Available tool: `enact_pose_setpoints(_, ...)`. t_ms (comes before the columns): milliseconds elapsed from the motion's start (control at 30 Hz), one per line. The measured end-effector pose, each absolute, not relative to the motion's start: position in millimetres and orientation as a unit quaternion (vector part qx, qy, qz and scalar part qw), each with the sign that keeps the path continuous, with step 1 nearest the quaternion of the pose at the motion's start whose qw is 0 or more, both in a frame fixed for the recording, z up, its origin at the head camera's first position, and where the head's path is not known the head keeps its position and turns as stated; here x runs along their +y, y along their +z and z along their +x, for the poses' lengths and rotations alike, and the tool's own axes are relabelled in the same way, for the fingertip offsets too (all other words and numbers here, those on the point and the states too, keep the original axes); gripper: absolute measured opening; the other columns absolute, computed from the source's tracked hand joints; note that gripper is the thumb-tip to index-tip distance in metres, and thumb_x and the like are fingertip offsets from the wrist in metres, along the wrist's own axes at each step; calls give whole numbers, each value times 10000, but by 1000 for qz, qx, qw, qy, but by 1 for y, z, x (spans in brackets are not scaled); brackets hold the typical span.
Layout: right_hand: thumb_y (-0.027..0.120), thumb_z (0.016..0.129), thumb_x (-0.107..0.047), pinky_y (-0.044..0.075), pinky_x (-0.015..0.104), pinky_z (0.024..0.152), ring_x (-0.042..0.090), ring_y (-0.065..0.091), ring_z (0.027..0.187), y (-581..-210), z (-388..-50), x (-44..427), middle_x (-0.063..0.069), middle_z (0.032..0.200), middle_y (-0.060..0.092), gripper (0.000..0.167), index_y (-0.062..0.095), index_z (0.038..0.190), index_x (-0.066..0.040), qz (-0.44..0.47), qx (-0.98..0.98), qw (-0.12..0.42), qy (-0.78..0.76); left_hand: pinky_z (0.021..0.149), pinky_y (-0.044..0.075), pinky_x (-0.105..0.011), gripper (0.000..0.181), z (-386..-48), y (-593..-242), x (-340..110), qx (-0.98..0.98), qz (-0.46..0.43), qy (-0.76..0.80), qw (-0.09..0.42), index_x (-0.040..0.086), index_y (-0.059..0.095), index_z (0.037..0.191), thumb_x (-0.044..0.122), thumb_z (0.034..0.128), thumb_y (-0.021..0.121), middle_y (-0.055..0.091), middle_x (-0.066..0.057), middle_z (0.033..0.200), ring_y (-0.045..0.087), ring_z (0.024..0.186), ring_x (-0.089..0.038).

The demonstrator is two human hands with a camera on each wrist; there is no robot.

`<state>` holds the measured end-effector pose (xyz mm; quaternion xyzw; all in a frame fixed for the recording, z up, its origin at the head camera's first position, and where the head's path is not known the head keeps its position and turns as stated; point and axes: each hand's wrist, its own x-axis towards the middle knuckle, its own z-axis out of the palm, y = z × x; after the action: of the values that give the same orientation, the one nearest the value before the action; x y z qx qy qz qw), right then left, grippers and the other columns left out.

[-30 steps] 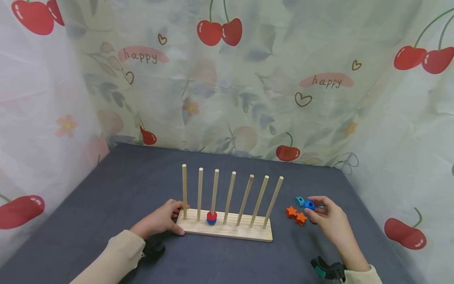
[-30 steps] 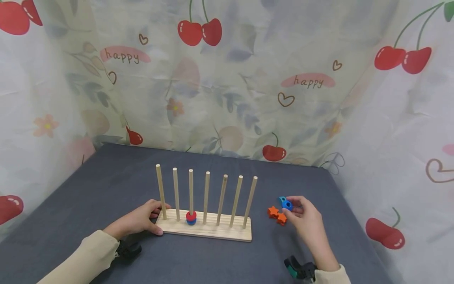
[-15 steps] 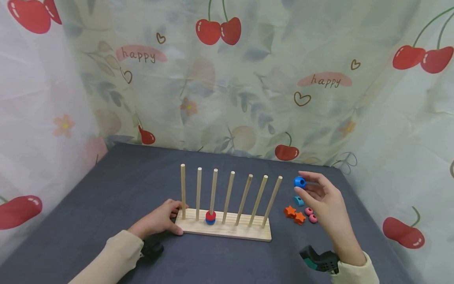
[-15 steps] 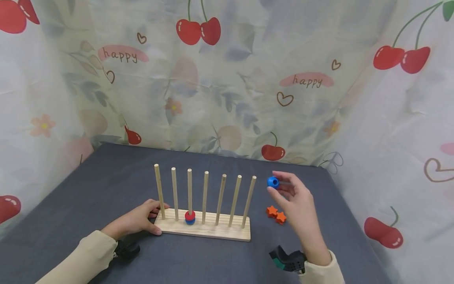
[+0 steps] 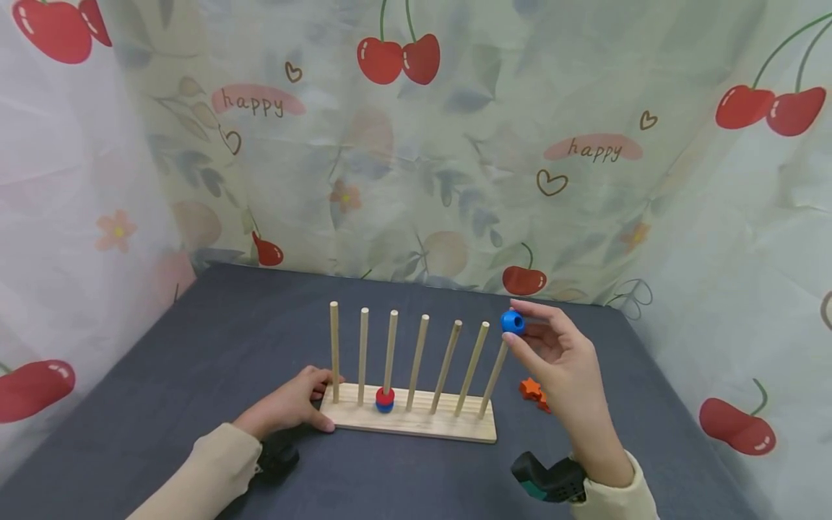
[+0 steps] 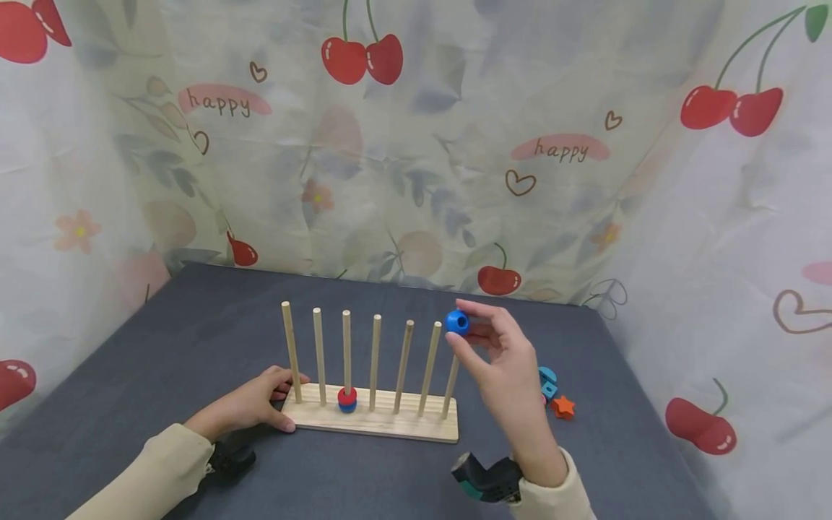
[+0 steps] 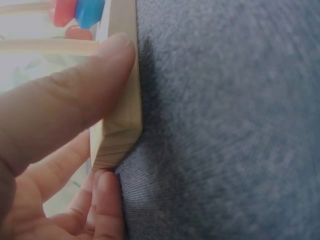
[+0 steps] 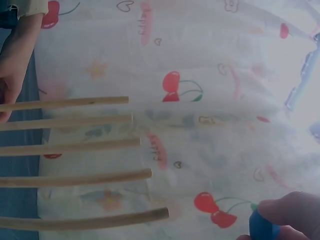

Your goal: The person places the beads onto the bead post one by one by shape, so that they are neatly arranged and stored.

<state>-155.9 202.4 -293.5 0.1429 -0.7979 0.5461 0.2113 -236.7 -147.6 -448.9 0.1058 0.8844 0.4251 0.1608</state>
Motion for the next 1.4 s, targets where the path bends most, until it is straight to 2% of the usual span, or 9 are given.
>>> enact_pose_setpoints(300, 680, 856, 46, 527, 181, 835, 78, 630, 934, -297, -158, 180, 28, 1129, 554, 382, 601, 1226, -7, 210, -772, 223, 557, 983, 420, -531, 720, -235, -448, -148, 885, 108, 424, 160, 60, 578, 1267, 94, 626, 903, 461, -125, 1142, 537, 1115, -320)
enact_pose_setpoints(667, 701, 847, 27, 521, 189, 860, 86, 626, 968, -297, -160, 157, 91, 1159, 571, 385, 586, 1213, -10, 233, -766, 210, 561, 984, 419, -538, 708, -234, -446, -148, 886, 112, 420, 158, 61, 581, 1256, 103, 628, 904, 463, -123, 1133, 537, 1112, -320)
enact_pose_setpoints(1033, 684, 891, -69, 493, 234, 937, 127, 605, 1073, -301, -169, 135, 54, 1203, 553, 378, 601, 1260, -73, 255, -777, 198, 541, 990, 417, -535, 713, -236, -449, -148, 886, 104, 422, 165, 71, 582, 1263, 102, 627, 904, 458, -127, 1147, 533, 1129, -327)
enact_pose_setpoints(1167, 652, 920, -91, 481, 250, 964, 139, 588, 1110, -300, -176, 126, 53, 1233, 546, 376, 584, 1290, -89, 276, -775, 204, 530, 994, 416, -532, 710, -235, -448, -148, 885, 101, 423, 166, 71, 583, 1260, 100, 626, 903, 458, -127, 1147, 533, 1131, -323)
enact_pose_setpoints(1400, 632, 934, -88, 467, 333, 998, 173, 590, 1132, -302, -190, 111, 80, 1213, 557, 359, 566, 1285, -45, 296, -785, 228, 493, 988, 419, -526, 710, -236, -448, -147, 887, 110, 418, 162, 71, 585, 1254, 109, 622, 906, 456, -129, 1142, 530, 1110, -305)
